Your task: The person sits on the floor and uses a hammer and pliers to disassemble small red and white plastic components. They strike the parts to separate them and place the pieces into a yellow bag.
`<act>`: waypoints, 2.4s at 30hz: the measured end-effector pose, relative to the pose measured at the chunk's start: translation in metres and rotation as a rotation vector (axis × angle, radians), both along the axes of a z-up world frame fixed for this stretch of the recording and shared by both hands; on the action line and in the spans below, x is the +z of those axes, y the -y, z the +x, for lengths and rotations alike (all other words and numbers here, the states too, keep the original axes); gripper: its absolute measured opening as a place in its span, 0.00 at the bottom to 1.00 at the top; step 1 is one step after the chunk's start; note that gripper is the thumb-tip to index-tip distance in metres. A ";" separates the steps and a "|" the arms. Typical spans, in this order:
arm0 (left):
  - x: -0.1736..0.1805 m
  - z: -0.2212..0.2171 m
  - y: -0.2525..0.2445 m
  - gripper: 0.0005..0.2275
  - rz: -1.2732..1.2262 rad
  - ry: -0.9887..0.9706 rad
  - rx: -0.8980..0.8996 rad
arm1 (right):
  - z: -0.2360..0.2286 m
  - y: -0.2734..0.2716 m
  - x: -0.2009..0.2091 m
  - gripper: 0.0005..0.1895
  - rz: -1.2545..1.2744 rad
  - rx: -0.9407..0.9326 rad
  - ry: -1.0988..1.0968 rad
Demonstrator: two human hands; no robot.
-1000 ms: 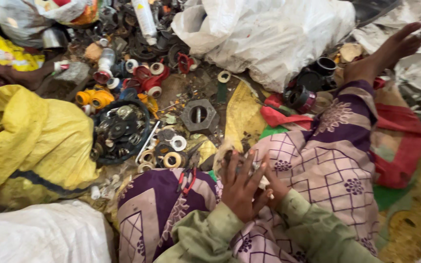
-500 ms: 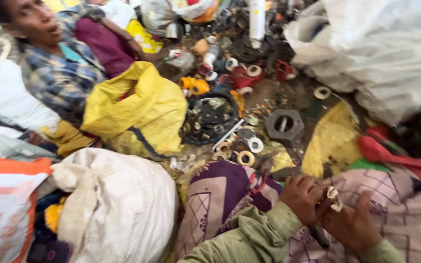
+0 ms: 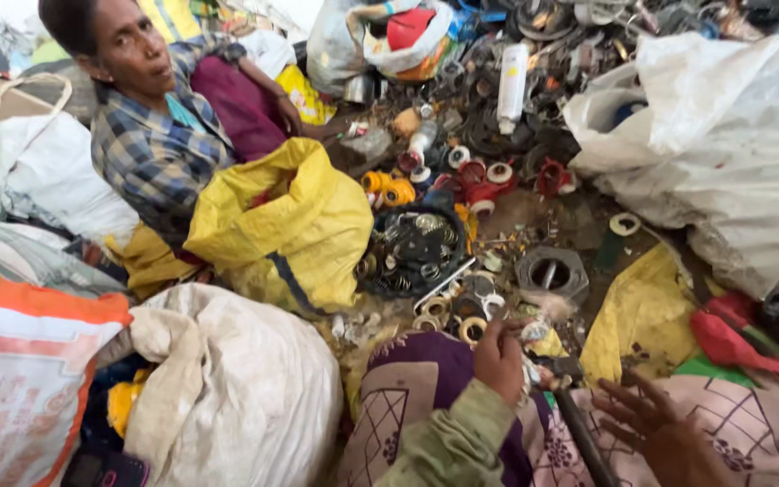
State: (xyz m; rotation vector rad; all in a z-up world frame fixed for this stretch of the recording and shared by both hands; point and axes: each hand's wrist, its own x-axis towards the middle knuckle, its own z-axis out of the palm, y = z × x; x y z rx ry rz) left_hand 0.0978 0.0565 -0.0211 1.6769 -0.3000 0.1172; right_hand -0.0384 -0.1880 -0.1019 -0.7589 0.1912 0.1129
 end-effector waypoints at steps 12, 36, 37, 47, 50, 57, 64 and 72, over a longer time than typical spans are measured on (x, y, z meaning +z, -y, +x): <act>-0.010 -0.117 0.061 0.27 0.037 0.233 -0.720 | -0.015 0.010 -0.025 0.30 -0.522 -0.393 -0.177; 0.036 0.076 -0.072 0.12 0.822 0.540 0.206 | -0.007 -0.010 0.052 0.40 -0.012 -0.138 0.044; 0.049 0.089 -0.080 0.12 0.950 0.487 0.310 | -0.007 -0.006 0.046 0.39 -0.026 -0.163 0.007; 0.006 0.168 0.017 0.12 0.226 0.417 -0.095 | 0.009 -0.004 -0.025 0.33 -0.083 -0.232 -0.356; -0.059 0.183 0.044 0.12 0.251 0.218 -0.113 | 0.008 0.000 -0.031 0.30 -0.120 -0.245 -0.365; -0.127 0.228 0.060 0.11 -0.061 -0.264 -0.217 | 0.069 0.016 -0.043 0.22 -1.033 -0.383 -0.542; -0.130 0.220 0.061 0.15 0.218 -0.229 -0.400 | 0.259 0.113 -0.075 0.27 -2.151 -0.291 0.161; -0.113 0.232 0.049 0.16 0.095 -0.366 -0.310 | 0.399 0.188 -0.108 0.24 -2.298 -0.248 0.235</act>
